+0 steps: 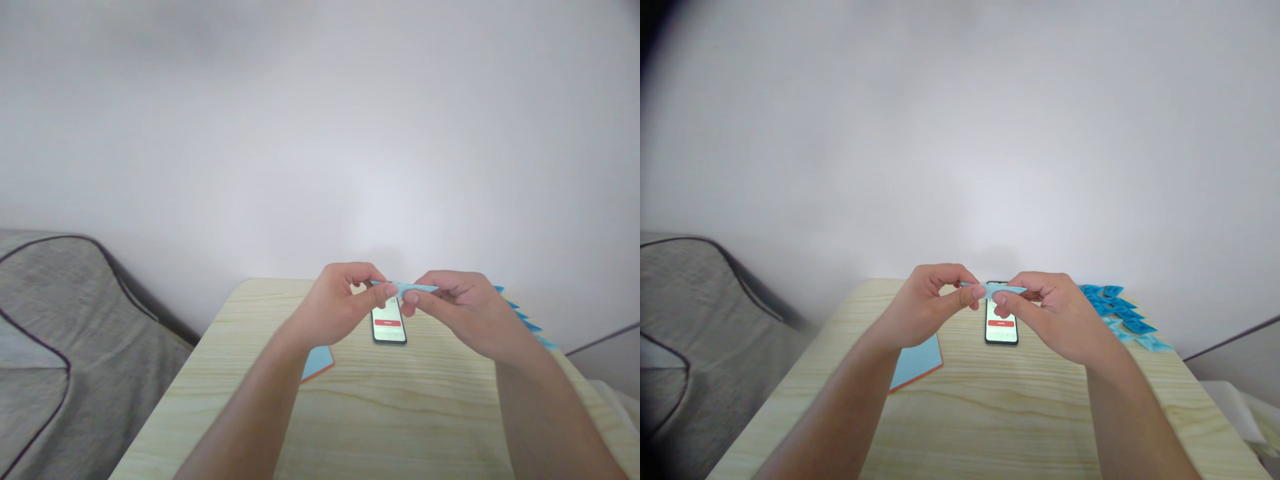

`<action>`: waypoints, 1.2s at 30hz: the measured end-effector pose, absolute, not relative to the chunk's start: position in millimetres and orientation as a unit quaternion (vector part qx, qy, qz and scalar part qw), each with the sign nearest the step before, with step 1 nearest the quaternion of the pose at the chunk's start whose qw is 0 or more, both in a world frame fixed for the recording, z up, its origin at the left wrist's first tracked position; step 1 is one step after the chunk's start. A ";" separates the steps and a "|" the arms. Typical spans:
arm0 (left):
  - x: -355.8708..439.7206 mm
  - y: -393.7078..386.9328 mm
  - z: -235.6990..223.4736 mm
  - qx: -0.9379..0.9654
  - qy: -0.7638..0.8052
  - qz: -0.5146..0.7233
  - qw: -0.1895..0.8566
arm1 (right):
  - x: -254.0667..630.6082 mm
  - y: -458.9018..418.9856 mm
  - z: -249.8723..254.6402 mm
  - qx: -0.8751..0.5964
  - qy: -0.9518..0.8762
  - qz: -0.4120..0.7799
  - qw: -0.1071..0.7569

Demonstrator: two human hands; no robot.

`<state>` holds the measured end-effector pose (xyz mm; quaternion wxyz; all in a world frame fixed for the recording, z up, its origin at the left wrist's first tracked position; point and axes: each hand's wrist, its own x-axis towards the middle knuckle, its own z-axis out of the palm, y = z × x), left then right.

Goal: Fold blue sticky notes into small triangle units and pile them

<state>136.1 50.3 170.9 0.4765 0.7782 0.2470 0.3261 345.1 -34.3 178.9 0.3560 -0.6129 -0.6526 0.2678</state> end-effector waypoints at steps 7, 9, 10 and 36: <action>134.2 52.7 171.4 0.782 0.241 0.317 0.479 | 347.2 -35.3 180.0 -0.609 -0.662 0.257 0.353; 133.3 53.2 171.4 0.785 0.232 0.312 0.483 | 348.0 -35.1 179.5 -0.612 -0.663 0.255 0.348; 132.8 53.5 171.3 0.787 0.229 0.309 0.483 | 348.4 -34.9 179.4 -0.613 -0.664 0.255 0.345; 129.6 61.2 168.6 0.786 0.237 0.318 0.473 | 350.8 -31.8 173.2 -0.620 -0.645 0.279 0.348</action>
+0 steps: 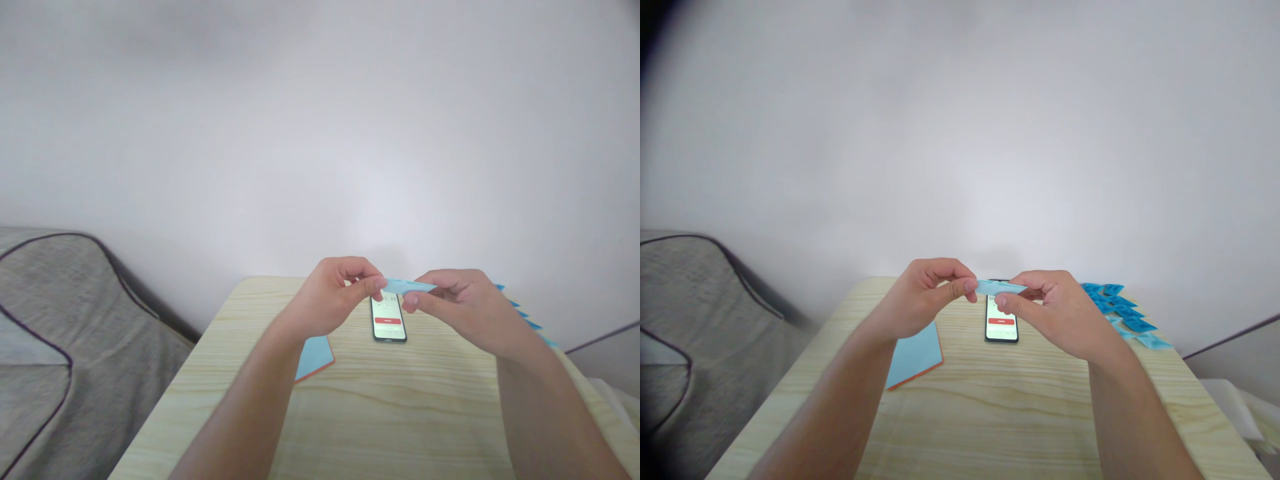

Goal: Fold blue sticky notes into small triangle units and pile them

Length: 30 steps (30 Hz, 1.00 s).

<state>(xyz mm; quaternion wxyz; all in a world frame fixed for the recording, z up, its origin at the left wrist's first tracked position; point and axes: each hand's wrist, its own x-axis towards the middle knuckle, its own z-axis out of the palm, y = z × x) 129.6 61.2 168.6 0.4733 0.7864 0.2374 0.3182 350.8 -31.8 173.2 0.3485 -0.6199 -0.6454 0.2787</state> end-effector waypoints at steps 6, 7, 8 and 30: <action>131.8 60.0 167.8 0.790 0.249 0.319 0.461 | 348.1 -33.1 175.7 -0.613 -0.653 0.258 0.362; 132.1 59.4 167.8 0.797 0.253 0.315 0.449 | 347.4 -33.6 176.7 -0.611 -0.656 0.254 0.362; 132.4 58.6 167.9 0.804 0.255 0.310 0.439 | 346.6 -34.1 177.6 -0.612 -0.658 0.248 0.362; 136.5 53.9 167.1 0.816 0.251 0.269 0.445 | 340.8 -33.1 177.3 -0.608 -0.684 0.258 0.311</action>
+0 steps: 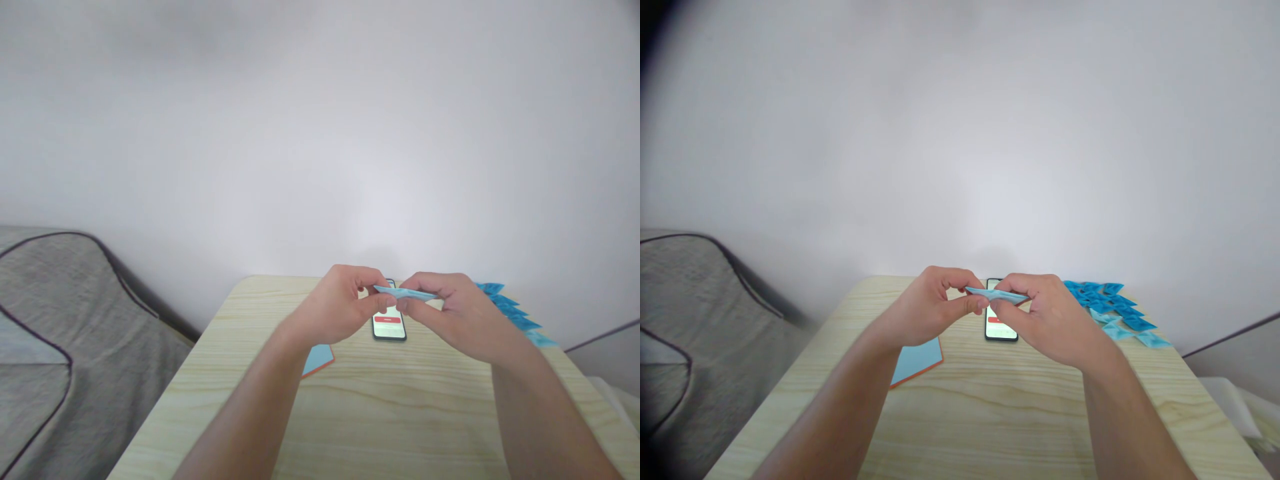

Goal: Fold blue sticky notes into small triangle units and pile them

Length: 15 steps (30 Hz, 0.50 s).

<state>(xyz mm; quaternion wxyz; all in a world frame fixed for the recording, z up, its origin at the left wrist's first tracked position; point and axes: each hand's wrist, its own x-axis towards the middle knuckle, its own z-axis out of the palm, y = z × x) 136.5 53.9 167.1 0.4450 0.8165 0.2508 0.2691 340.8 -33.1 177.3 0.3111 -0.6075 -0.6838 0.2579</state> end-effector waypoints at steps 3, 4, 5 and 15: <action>135.4 54.5 166.6 0.817 0.265 0.255 0.444 | 341.7 -33.0 177.6 -0.604 -0.695 0.246 0.302; 135.0 54.6 166.7 0.817 0.271 0.250 0.443 | 342.3 -33.1 177.4 -0.605 -0.697 0.243 0.299; 134.6 54.7 166.8 0.818 0.275 0.245 0.442 | 343.1 -33.3 177.1 -0.606 -0.699 0.239 0.295; 132.6 55.6 168.8 0.825 0.279 0.217 0.441 | 347.5 -33.1 174.3 -0.600 -0.722 0.218 0.267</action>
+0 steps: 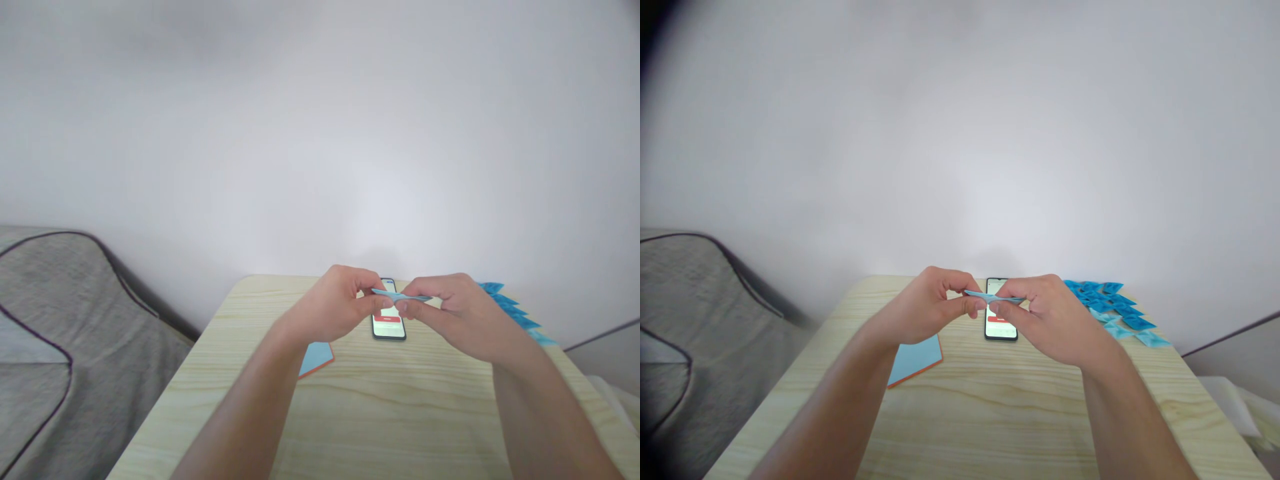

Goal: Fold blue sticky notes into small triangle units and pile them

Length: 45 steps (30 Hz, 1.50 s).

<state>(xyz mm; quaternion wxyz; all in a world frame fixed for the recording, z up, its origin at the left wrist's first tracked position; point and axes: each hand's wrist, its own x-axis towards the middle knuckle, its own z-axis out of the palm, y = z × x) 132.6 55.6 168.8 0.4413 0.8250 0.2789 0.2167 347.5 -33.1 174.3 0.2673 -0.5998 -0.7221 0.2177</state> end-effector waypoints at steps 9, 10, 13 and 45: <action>131.3 54.9 167.1 0.828 0.285 0.215 0.434 | 346.9 -33.9 175.6 -0.620 -0.709 0.223 0.249; 131.2 55.2 166.7 0.826 0.283 0.219 0.435 | 347.4 -33.8 175.6 -0.623 -0.704 0.227 0.253; 130.8 56.4 166.2 0.821 0.286 0.239 0.434 | 351.4 -32.7 174.1 -0.629 -0.691 0.239 0.265; 160.1 -31.9 47.9 0.874 0.286 0.206 0.335 | 371.8 -122.7 62.5 -0.646 -0.591 0.365 0.316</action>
